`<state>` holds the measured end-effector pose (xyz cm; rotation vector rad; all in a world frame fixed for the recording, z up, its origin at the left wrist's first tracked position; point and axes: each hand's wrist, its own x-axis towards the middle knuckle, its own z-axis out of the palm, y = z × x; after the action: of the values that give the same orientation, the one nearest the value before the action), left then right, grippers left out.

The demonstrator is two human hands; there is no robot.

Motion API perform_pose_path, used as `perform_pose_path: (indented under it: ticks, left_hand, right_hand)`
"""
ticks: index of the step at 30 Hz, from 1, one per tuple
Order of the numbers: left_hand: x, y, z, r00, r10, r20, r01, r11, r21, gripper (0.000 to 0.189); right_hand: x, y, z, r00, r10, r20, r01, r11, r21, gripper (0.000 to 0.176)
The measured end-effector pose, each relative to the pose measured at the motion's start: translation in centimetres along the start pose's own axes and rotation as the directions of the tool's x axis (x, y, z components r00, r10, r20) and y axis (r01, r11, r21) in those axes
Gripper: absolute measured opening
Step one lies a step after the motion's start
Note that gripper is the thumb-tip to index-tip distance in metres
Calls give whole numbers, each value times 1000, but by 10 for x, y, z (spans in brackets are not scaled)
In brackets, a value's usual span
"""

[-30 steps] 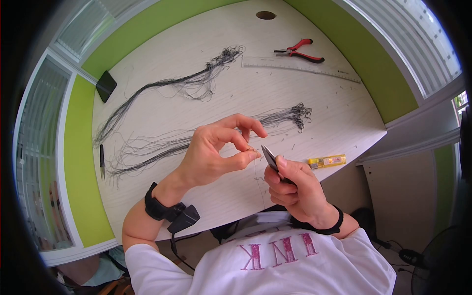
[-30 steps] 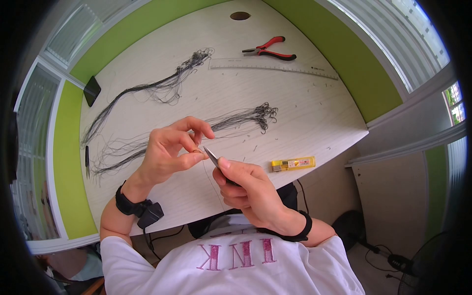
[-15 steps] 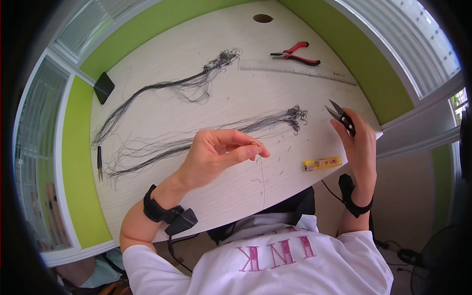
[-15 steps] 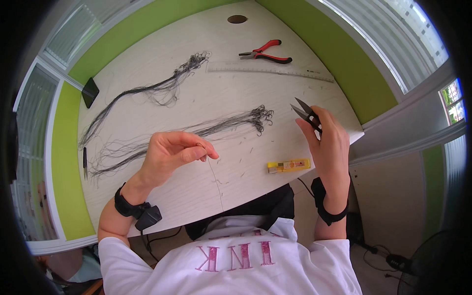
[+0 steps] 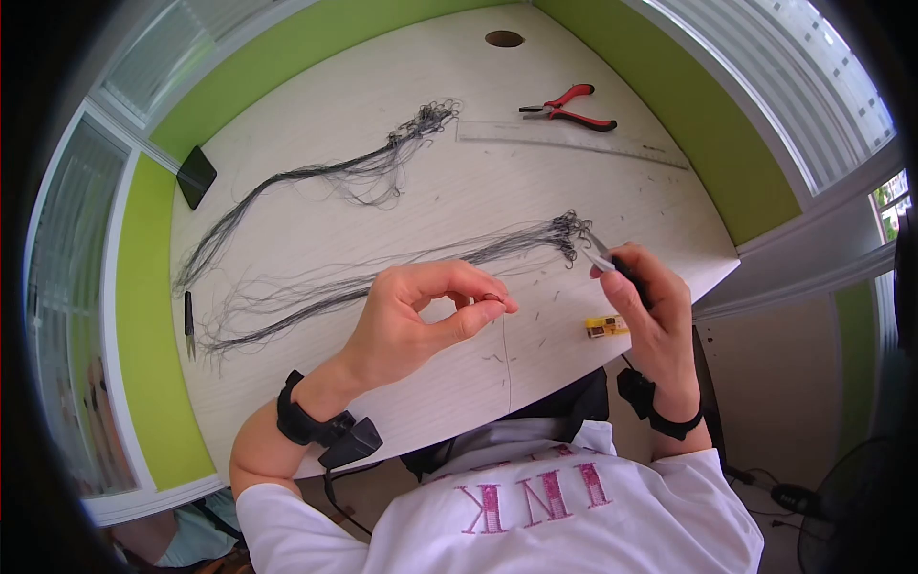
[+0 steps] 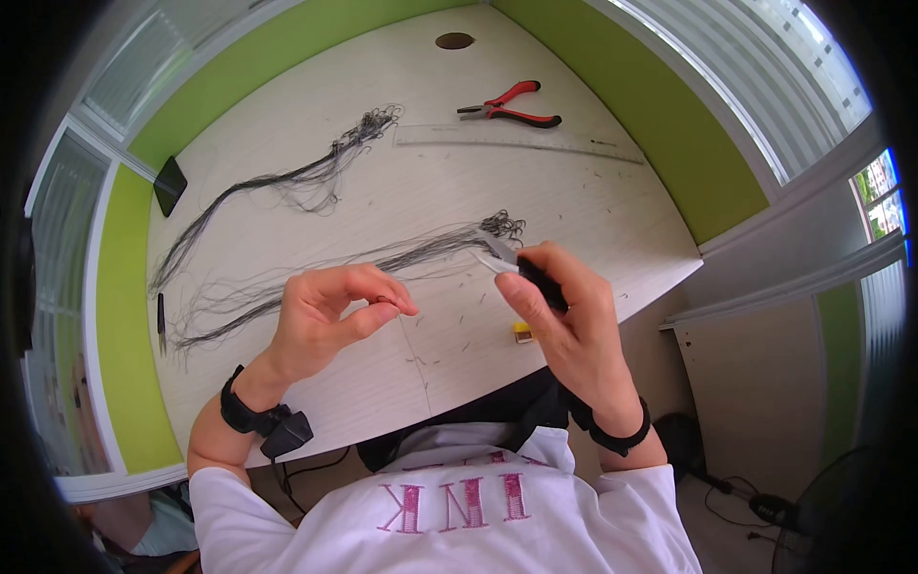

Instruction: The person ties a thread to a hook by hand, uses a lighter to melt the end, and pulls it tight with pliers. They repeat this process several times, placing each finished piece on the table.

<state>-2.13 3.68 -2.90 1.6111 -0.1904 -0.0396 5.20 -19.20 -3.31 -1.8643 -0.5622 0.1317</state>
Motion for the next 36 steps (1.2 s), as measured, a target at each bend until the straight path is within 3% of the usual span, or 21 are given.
perform_pose_path:
  ticks: [1,3,5,7,8,10,13,26,36]
  left_hand:
    - [0,0,0,1000,24,3,-24,1000,7,10]
    - [0,0,1,999,47,0,-47,998,-38,10]
    - [-2,0,1,998,68,-11,-69,994,-81,10]
    - [-1,1,2,997,69,-46,-75,988,-132,9]
    - [-1,0,2,996,71,-48,-77,988,-134,9]
    - [0,-4,1,980,187,-72,-193,978,-75,8]
    - [1,-2,2,966,231,-114,-238,969,-58,8]
    - [-1,-3,1,980,169,-104,-181,977,-116,5]
    - [0,-2,-1,970,235,-55,-230,969,88,11]
  right_hand:
    - [-6,-9,8,995,42,94,-54,989,134,23]
    - [-11,-19,19,981,28,194,-65,981,185,22]
    - [-15,-17,28,981,8,194,-61,961,269,24]
    - [-17,-18,27,926,141,349,-279,879,385,28]
    - [-18,-20,29,913,146,380,-312,851,423,32]
    - [-19,-21,31,896,170,409,-355,828,434,32]
    - [-19,-20,33,870,203,449,-414,795,443,33]
    - [-16,-20,35,845,227,485,-448,794,410,37]
    - [-13,-20,34,840,236,488,-443,817,369,39]
